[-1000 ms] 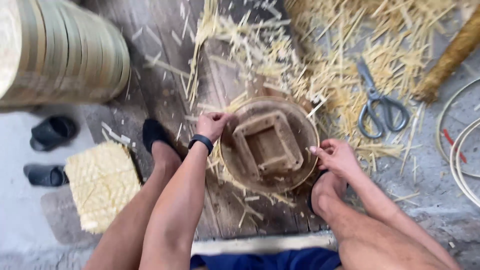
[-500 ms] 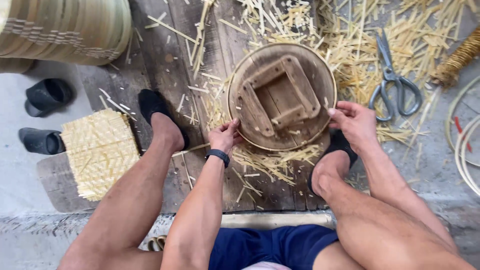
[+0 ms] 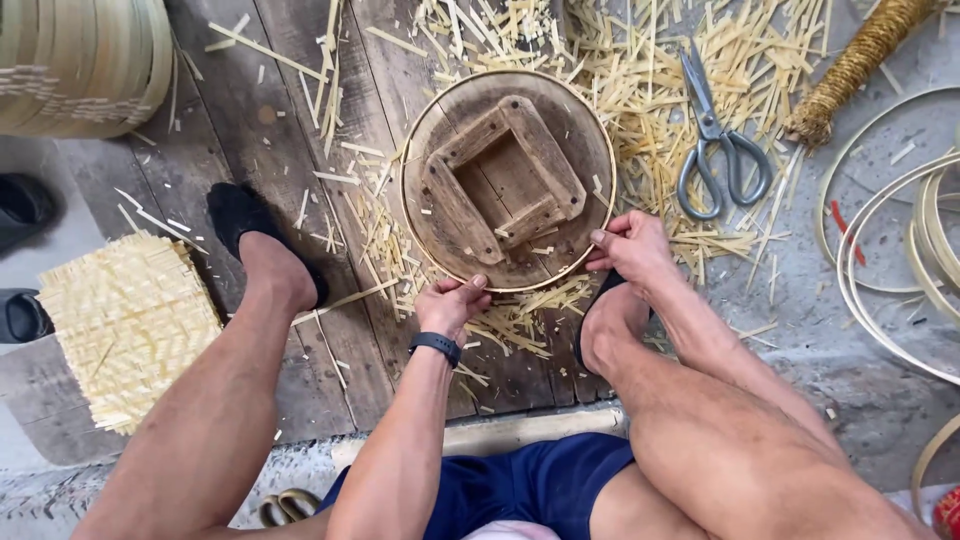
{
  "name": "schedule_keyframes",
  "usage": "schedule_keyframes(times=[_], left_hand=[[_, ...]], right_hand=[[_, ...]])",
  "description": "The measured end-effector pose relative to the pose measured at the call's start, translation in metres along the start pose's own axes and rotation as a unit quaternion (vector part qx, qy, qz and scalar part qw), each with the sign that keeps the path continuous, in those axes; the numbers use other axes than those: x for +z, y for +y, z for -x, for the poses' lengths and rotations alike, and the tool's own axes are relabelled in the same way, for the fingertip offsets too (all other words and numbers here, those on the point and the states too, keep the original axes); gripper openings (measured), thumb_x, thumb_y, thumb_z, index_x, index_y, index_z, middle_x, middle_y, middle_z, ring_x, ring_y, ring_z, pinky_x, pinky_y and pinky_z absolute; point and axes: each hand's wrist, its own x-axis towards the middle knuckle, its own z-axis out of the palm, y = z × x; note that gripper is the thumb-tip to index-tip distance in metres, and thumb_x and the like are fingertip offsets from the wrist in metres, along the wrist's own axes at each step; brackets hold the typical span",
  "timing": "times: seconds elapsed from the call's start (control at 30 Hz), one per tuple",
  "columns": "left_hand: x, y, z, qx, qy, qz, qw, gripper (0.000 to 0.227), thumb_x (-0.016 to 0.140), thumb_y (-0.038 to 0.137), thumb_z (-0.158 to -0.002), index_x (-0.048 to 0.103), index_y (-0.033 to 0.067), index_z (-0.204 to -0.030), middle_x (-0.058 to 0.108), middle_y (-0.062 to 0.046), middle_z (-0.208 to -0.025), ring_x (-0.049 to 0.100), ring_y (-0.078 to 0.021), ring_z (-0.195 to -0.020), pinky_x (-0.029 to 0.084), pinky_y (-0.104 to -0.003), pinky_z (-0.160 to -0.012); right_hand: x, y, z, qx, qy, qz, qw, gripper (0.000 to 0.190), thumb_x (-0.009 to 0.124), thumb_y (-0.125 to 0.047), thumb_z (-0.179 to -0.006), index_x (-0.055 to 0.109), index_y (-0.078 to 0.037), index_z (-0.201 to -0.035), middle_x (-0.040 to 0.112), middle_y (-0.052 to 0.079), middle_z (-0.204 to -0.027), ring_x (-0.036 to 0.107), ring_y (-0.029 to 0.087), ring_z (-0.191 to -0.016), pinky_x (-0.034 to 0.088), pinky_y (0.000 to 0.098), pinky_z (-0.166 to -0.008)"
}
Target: The person is weaving bamboo mats and trimming them to fit circular frames using a wooden mold and scissors.
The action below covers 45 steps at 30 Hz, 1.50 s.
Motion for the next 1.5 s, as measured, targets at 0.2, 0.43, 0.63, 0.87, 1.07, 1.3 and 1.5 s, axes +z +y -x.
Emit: schedule_keyframes(times=[0.2, 0.43, 0.63, 0.87, 1.07, 1.3, 1.5], left_hand=[[0.004, 0.060, 0.011, 0.057, 0.060, 0.011, 0.997, 0.058, 0.086, 0.007, -0.081, 0.050, 0.0068, -0.127, 0.066, -0.002, -0.109, 0.069, -0.0167, -0.095, 0.058, -0.034, -0.083], [0.038, 0.126, 0.124, 0.361, 0.019, -0.191, 0.913, 0.053, 0.086, 0.034, -0.088, 0.064, -0.0055, -0.115, 0.065, -0.016, -0.104, 0.060, -0.0194, -0.085, 0.054, -0.030, -0.075], [0.046, 0.141, 0.154, 0.542, -0.116, -0.145, 0.820, 0.061, 0.071, 0.045, -0.099, 0.057, 0.0003, -0.138, 0.062, -0.011, -0.126, 0.063, -0.0180, -0.110, 0.055, -0.030, -0.091], [0.021, 0.137, 0.025, 0.321, -0.034, -0.034, 0.946, 0.046, 0.055, 0.042, -0.112, 0.069, 0.0018, -0.129, 0.072, -0.018, -0.111, 0.068, -0.0222, -0.088, 0.057, -0.037, -0.072], [0.075, 0.154, -0.014, 0.031, -0.179, -0.041, 0.982, 0.032, 0.047, 0.025, -0.103, 0.055, 0.0085, -0.130, 0.072, -0.012, -0.114, 0.075, -0.0299, -0.092, 0.066, -0.049, -0.072], [0.145, 0.282, -0.084, 0.114, -0.266, 0.072, 0.955, 0.045, 0.046, 0.031, -0.106, 0.046, 0.0051, -0.143, 0.066, -0.015, -0.129, 0.067, -0.0300, -0.115, 0.061, -0.043, -0.091], [0.194, 0.237, 0.065, 0.290, -0.303, -0.271, 0.866, 0.071, 0.043, 0.029, -0.105, 0.028, 0.0089, -0.170, 0.057, -0.046, -0.124, 0.056, -0.0515, -0.112, 0.054, -0.042, -0.089]], right_hand=[[0.017, -0.069, 0.037, -0.205, 0.049, 0.158, 0.965, 0.034, 0.075, -0.011, -0.091, 0.059, 0.005, -0.117, 0.067, 0.015, -0.101, 0.070, 0.024, -0.083, 0.060, 0.0375, -0.074], [0.086, -0.164, 0.079, -0.282, -0.209, 0.037, 0.936, 0.054, 0.075, -0.023, -0.093, 0.048, 0.002, -0.133, 0.061, 0.011, -0.118, 0.061, 0.018, -0.105, 0.053, 0.0342, -0.091], [0.053, -0.128, 0.051, -0.143, -0.236, -0.251, 0.928, 0.033, 0.063, -0.005, -0.091, 0.054, 0.005, -0.121, 0.063, 0.014, -0.110, 0.064, 0.025, -0.100, 0.056, 0.0417, -0.089], [-0.049, -0.094, 0.078, -0.206, -0.197, -0.391, 0.875, 0.070, 0.049, -0.036, -0.096, 0.047, 0.002, -0.155, 0.059, 0.022, -0.144, 0.058, 0.033, -0.130, 0.049, 0.0437, -0.108], [-0.111, -0.092, 0.096, -0.277, 0.002, -0.333, 0.901, 0.067, 0.046, -0.031, -0.101, 0.040, 0.002, -0.159, 0.050, 0.018, -0.156, 0.053, 0.030, -0.140, 0.045, 0.0398, -0.117], [-0.131, -0.086, 0.094, -0.272, 0.065, -0.334, 0.900, 0.055, 0.047, -0.012, -0.094, 0.051, 0.008, -0.144, 0.060, 0.018, -0.137, 0.061, 0.030, -0.125, 0.048, 0.0421, -0.111], [-0.117, -0.034, 0.033, -0.247, 0.022, -0.406, 0.879, 0.019, 0.063, -0.012, -0.097, 0.055, 0.004, -0.103, 0.063, 0.018, -0.103, 0.065, 0.032, -0.091, 0.054, 0.0453, -0.075]])
